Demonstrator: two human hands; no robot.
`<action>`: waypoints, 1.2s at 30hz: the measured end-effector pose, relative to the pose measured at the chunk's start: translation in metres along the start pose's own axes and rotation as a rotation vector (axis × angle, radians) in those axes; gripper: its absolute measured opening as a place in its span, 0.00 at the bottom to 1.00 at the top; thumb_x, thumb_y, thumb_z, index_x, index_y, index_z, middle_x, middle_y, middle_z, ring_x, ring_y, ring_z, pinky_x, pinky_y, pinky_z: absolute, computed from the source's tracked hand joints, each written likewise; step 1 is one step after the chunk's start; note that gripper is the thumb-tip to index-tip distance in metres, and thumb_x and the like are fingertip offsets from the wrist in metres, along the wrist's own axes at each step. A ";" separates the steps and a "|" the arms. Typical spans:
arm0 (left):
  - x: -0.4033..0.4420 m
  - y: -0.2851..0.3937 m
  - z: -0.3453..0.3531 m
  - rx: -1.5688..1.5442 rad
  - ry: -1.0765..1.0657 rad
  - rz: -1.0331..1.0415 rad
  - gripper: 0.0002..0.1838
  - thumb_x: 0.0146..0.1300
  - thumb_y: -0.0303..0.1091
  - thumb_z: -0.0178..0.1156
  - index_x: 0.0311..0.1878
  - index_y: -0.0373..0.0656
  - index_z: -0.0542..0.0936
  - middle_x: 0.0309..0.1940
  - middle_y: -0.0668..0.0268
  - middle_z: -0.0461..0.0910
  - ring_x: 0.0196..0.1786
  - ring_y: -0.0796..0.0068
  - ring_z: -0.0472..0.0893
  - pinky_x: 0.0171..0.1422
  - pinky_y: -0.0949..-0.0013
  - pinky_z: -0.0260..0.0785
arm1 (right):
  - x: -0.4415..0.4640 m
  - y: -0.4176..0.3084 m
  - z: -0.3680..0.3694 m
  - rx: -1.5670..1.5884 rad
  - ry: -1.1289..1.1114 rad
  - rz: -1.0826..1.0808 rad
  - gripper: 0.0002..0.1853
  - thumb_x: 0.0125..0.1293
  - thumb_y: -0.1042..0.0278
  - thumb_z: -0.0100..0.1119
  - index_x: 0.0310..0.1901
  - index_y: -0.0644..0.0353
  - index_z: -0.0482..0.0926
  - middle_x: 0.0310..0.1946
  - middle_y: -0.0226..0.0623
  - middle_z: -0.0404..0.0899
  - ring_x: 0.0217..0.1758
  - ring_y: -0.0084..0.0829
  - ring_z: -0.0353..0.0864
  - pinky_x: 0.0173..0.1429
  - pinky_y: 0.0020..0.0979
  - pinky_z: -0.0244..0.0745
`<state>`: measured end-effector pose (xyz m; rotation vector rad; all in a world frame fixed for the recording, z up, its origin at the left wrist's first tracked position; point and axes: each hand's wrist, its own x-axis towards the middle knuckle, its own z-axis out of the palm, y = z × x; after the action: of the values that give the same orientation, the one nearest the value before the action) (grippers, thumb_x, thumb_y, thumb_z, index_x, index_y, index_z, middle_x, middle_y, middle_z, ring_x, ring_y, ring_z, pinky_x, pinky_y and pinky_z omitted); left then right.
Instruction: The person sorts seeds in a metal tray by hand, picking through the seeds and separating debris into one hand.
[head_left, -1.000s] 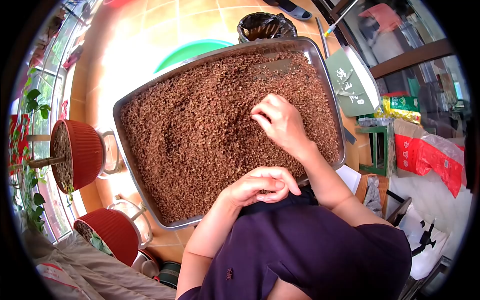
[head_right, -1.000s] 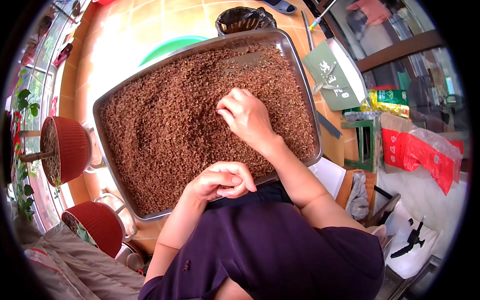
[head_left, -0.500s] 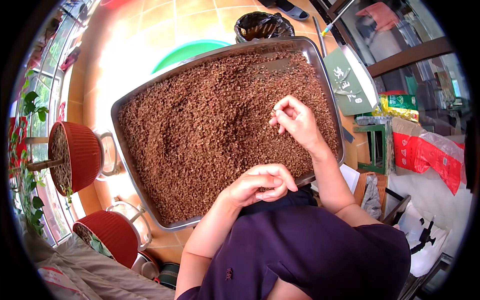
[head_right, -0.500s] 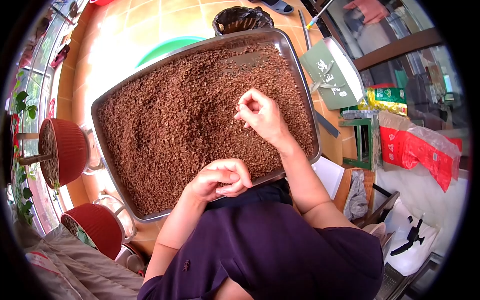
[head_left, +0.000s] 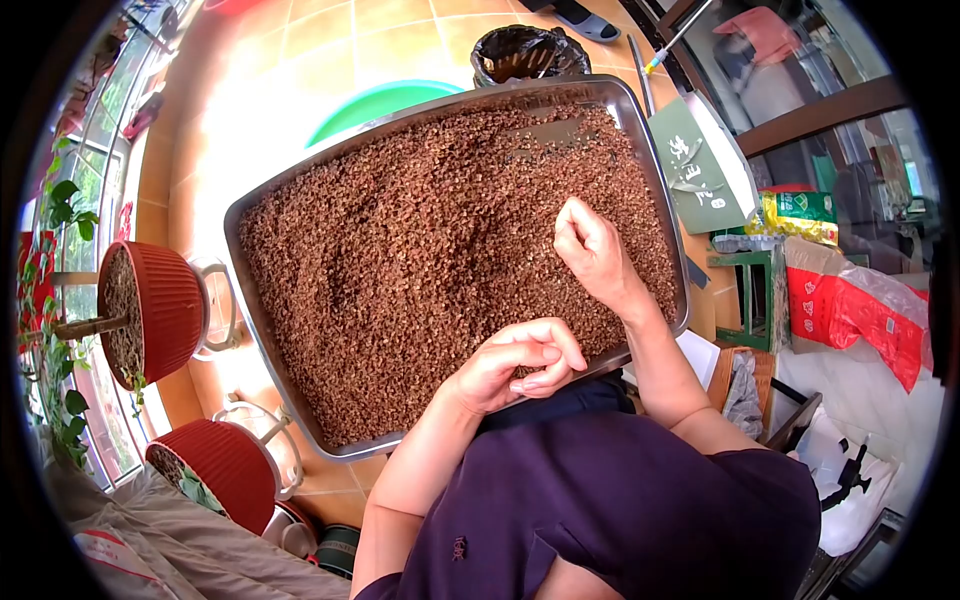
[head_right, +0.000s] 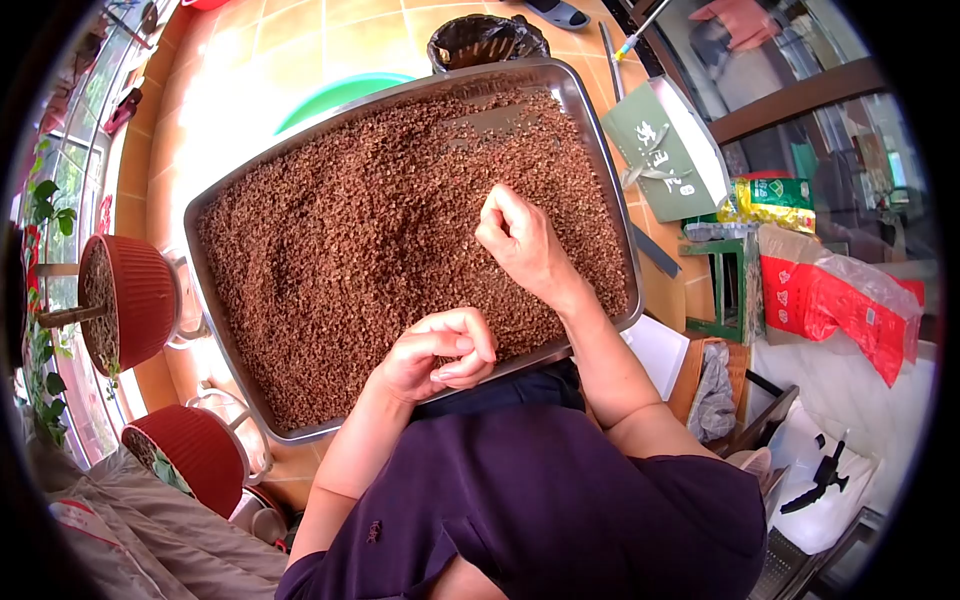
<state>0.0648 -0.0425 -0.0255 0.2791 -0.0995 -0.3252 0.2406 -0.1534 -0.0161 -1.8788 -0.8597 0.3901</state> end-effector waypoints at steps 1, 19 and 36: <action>0.000 0.000 0.000 -0.003 0.005 0.000 0.12 0.75 0.30 0.52 0.47 0.30 0.80 0.18 0.72 0.65 0.18 0.85 0.60 0.23 0.77 0.51 | -0.001 0.001 -0.001 0.012 -0.005 0.005 0.12 0.77 0.69 0.56 0.34 0.59 0.67 0.25 0.22 0.63 0.30 0.15 0.60 0.32 0.25 0.60; 0.010 0.004 0.003 -0.128 0.361 -0.087 0.29 0.85 0.51 0.36 0.49 0.33 0.78 0.30 0.64 0.73 0.20 0.84 0.62 0.22 0.80 0.52 | -0.023 -0.062 -0.036 -0.029 -0.419 -0.067 0.06 0.71 0.69 0.68 0.43 0.61 0.88 0.37 0.37 0.83 0.40 0.32 0.86 0.45 0.33 0.79; 0.007 0.002 0.000 0.035 0.173 -0.111 0.20 0.81 0.42 0.49 0.42 0.34 0.80 0.23 0.69 0.71 0.20 0.83 0.63 0.25 0.78 0.54 | -0.027 -0.009 -0.013 -0.469 -0.057 -0.057 0.04 0.63 0.70 0.71 0.35 0.58 0.84 0.32 0.36 0.80 0.36 0.38 0.83 0.41 0.37 0.78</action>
<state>0.0723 -0.0431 -0.0250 0.3474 0.0814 -0.4081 0.2261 -0.1788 -0.0051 -2.2718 -1.1119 0.2176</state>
